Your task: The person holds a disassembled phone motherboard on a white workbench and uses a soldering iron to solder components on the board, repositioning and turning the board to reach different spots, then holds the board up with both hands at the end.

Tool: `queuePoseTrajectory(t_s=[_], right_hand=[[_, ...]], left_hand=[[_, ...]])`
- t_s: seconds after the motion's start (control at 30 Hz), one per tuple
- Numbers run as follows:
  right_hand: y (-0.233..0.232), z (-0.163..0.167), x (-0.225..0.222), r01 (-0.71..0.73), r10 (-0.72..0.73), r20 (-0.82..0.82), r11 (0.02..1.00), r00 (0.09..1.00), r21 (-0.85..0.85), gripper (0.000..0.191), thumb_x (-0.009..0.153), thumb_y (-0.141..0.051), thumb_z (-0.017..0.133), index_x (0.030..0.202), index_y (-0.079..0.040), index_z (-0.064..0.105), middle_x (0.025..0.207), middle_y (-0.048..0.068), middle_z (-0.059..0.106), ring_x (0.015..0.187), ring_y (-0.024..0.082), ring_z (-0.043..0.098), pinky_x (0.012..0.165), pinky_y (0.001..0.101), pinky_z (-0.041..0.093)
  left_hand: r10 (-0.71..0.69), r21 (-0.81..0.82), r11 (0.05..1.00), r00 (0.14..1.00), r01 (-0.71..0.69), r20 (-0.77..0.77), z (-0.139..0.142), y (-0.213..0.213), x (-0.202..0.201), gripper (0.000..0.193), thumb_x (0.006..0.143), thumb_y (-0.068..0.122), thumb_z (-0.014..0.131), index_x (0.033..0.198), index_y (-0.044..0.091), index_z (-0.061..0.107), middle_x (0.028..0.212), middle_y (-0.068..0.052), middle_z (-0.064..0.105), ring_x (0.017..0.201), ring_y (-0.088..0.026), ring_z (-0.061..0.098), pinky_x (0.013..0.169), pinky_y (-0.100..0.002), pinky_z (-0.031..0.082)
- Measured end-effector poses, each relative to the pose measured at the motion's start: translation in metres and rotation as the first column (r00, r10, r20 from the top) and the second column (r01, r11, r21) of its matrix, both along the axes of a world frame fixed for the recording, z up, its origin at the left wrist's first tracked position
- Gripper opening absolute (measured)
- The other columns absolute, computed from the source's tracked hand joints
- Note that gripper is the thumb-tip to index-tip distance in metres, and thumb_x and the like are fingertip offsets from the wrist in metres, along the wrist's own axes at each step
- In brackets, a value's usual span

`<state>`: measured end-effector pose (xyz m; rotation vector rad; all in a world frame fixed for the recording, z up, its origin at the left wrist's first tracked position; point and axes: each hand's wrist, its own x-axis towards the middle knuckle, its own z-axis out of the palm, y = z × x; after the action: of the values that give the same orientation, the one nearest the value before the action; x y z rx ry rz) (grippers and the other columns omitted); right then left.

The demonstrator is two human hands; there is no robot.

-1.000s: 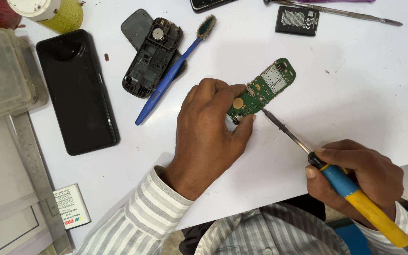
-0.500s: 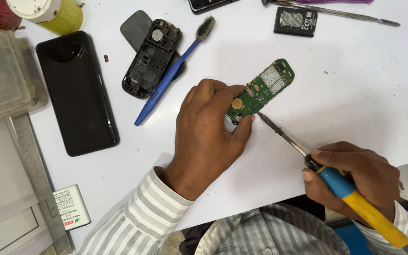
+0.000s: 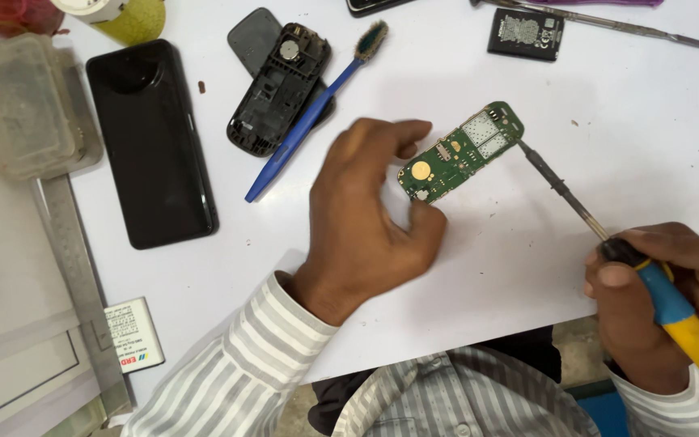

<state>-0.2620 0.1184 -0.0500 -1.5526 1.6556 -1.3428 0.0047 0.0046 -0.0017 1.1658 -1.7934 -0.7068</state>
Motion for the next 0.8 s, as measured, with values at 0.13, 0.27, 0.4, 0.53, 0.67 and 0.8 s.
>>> queuePoseTrajectory(t_s=[0.13,0.27,0.4,0.53,0.67,0.8], right_hand=[[0.001,-0.004,-0.004,-0.033,0.033,0.052,0.999,0.998,-0.004,0.033,0.111,-0.023,0.076,0.119,-0.001,0.052,0.092,0.011,0.067,0.071,0.012,0.069,0.069,0.0229,0.059],[0.002,-0.006,-0.008,-0.034,0.034,-0.012,0.999,0.999,0.016,0.032,0.113,-0.022,0.076,0.118,-0.001,0.052,0.092,0.012,0.068,0.072,0.013,0.07,0.071,0.0236,0.059],[0.004,-0.007,-0.009,-0.022,0.022,-0.009,0.999,1.0,0.023,0.032,0.112,-0.022,0.075,0.116,-0.001,0.052,0.093,0.012,0.068,0.072,0.014,0.07,0.07,0.024,0.059],[0.004,-0.009,-0.008,-0.017,0.017,0.02,1.0,1.0,0.008,0.031,0.112,-0.021,0.074,0.117,-0.001,0.051,0.092,0.013,0.067,0.07,0.014,0.069,0.068,0.0248,0.058],[0.006,-0.012,-0.01,-0.02,0.022,0.054,0.999,0.998,-0.045,0.031,0.117,-0.024,0.071,0.122,-0.002,0.049,0.095,0.012,0.065,0.071,0.013,0.067,0.069,0.0253,0.059],[0.006,-0.019,-0.011,0.002,0.005,0.105,0.997,0.994,-0.072,0.031,0.119,-0.025,0.069,0.123,-0.003,0.048,0.094,0.012,0.064,0.07,0.013,0.066,0.067,0.0258,0.059]], left_hand=[[0.099,0.078,0.993,0.993,-0.093,-0.071,-0.005,-0.008,0.004,0.04,0.075,-0.001,0.06,0.114,0.003,0.066,0.1,-0.008,0.067,0.084,-0.019,0.062,0.07,-0.032,0.047],[0.079,0.076,0.994,0.997,-0.079,0.004,-0.006,-0.007,0.004,0.039,0.073,0.0,0.062,0.112,0.004,0.067,0.097,-0.006,0.069,0.085,-0.02,0.058,0.072,-0.033,0.048],[0.004,-0.051,0.999,0.996,0.001,0.086,-0.003,-0.006,0.004,0.041,0.074,0.005,0.066,0.115,0.003,0.065,0.101,-0.007,0.07,0.095,-0.022,0.058,0.083,-0.035,0.051],[-0.064,0.081,0.995,0.991,0.055,0.114,0.001,-0.006,0.003,0.049,0.07,0.008,0.067,0.119,0.003,0.067,0.093,-0.004,0.073,0.083,-0.022,0.056,0.074,-0.035,0.048],[-0.121,0.13,0.986,0.988,0.108,0.098,0.002,-0.005,0.003,0.047,0.073,0.006,0.066,0.12,0.007,0.068,0.091,-0.003,0.073,0.085,-0.02,0.059,0.077,-0.033,0.051],[-0.167,-0.059,0.983,0.976,0.177,0.141,0.004,-0.004,0.004,0.061,0.072,0.001,0.063,0.133,0.003,0.058,0.119,-0.011,0.069,0.105,-0.028,0.056,0.094,-0.039,0.048]])
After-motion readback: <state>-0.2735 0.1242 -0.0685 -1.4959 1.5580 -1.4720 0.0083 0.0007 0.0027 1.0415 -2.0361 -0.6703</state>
